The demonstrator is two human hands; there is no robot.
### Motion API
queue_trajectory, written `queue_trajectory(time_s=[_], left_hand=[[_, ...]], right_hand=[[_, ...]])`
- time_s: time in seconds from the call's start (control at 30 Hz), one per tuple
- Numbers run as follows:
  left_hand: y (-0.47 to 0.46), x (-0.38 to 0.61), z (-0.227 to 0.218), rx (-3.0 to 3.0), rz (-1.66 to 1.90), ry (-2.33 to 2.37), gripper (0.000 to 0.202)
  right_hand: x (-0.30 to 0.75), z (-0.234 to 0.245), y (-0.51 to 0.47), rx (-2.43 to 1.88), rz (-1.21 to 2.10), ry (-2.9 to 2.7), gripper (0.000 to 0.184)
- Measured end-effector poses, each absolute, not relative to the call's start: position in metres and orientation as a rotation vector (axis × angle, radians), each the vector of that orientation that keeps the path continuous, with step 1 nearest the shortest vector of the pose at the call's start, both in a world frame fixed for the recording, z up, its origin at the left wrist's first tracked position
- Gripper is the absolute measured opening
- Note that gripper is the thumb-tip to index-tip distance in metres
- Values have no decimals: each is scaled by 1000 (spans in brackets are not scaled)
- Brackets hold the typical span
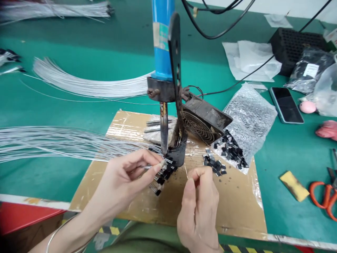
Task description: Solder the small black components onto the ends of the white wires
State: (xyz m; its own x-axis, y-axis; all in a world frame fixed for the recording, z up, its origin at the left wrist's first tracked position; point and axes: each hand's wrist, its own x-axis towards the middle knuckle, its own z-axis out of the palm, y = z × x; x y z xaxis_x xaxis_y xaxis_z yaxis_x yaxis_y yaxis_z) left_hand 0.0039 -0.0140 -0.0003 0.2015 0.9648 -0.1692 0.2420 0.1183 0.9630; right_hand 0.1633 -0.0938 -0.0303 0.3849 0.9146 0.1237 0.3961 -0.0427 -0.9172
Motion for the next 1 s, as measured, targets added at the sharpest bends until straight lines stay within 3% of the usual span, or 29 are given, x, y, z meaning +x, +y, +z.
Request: queue_trajectory(time_s=[0.1,0.47,1.0], left_hand=[[-13,4,0,1369,815,1276,15],[-11,4,-1,1330,783,1285,15],[-9,7,0,1327,830,1345,14]], right_hand=[[165,-26,-91,-1545,657,-1224,33],[156,-19,-83,-1383,873,-1073,16],[145,-16,-78,-1512,861,-940,21]])
